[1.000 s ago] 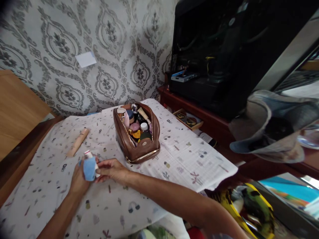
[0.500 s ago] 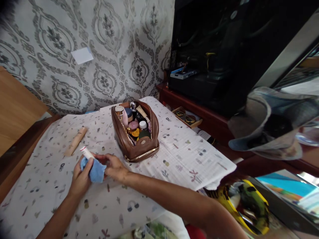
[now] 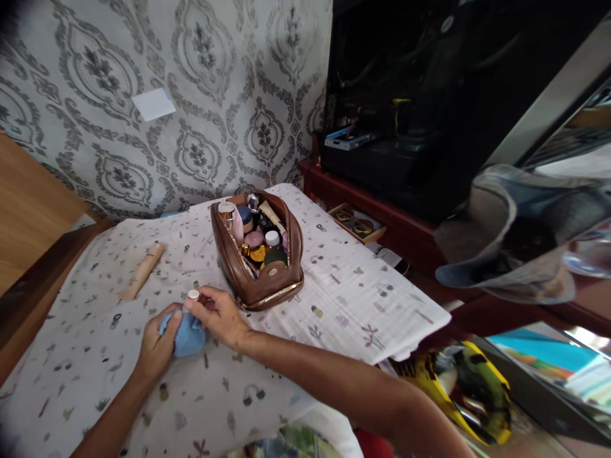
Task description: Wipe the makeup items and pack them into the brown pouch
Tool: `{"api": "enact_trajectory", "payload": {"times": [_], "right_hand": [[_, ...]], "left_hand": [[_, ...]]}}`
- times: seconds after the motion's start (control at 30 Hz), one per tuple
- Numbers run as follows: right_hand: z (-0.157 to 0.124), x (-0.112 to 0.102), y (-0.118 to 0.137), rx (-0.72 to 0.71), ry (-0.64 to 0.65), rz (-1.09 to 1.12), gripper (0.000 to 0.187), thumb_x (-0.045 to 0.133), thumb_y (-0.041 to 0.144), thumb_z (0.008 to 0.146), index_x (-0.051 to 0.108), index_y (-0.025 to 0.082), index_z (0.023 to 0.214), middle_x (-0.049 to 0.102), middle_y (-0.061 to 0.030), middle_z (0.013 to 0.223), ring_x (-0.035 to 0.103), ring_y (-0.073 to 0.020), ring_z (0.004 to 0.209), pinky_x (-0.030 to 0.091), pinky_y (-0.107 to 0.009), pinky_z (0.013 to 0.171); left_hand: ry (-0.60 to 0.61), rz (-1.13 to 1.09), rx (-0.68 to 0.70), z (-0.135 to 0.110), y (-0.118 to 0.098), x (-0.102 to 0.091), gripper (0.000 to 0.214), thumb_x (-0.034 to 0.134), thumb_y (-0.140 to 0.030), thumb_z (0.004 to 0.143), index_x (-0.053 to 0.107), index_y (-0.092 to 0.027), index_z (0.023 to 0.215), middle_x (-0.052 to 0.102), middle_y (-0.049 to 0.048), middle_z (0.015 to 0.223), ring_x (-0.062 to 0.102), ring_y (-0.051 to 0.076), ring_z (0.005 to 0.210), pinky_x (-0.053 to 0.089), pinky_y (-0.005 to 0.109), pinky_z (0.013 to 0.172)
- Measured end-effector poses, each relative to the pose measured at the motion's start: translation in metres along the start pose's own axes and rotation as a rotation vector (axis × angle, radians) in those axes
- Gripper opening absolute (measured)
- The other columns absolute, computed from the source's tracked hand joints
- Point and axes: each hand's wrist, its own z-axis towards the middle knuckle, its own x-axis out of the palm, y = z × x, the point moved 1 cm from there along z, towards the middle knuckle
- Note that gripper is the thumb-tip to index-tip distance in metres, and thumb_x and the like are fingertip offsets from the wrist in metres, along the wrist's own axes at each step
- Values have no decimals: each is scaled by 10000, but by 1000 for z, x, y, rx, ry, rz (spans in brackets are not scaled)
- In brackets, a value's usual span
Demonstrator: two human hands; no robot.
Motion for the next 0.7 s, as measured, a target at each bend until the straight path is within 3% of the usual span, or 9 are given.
{"api": "enact_trajectory", "payload": {"times": [0.17,0.3,0.37,0.53,0.7], "right_hand": [[3,0,0,-5,-2,61,521,822,629,689,598,172,806,500,56,653,421,-63,525,359,-212,480],[3,0,-2,-38,5,33,518,822,635,680,622,176,813,543,47,681,462,-76,557,396,-228,538],[3,0,-4,-63,9,-31,527,821,647,671,648,171,817,570,32,716,485,-90,605,413,-240,587],[3,-3,-3,-119,-3,-119,534,794,670,691,654,168,808,579,18,758,491,-113,694,421,-258,670],[7,-6,2,-124,12,-38,507,767,643,743,576,194,878,597,15,817,568,-137,783,466,-270,745]], "left_hand": [[-112,-133,-133,4,4,0,507,627,-628,832,512,-198,591,453,-34,573,422,121,554,402,226,527],[-246,-440,-353,9,13,4,517,831,-631,597,584,-187,692,522,-43,612,479,119,578,445,216,543],[-254,-560,-392,10,17,6,530,879,-587,536,611,-183,749,557,-44,634,507,120,585,464,219,557],[-139,-573,-316,11,20,9,413,862,-482,621,622,-174,757,582,-35,656,532,120,597,485,224,597],[-252,-282,-189,18,19,5,365,769,-457,697,671,-179,914,668,8,803,618,158,714,505,235,671]]}}
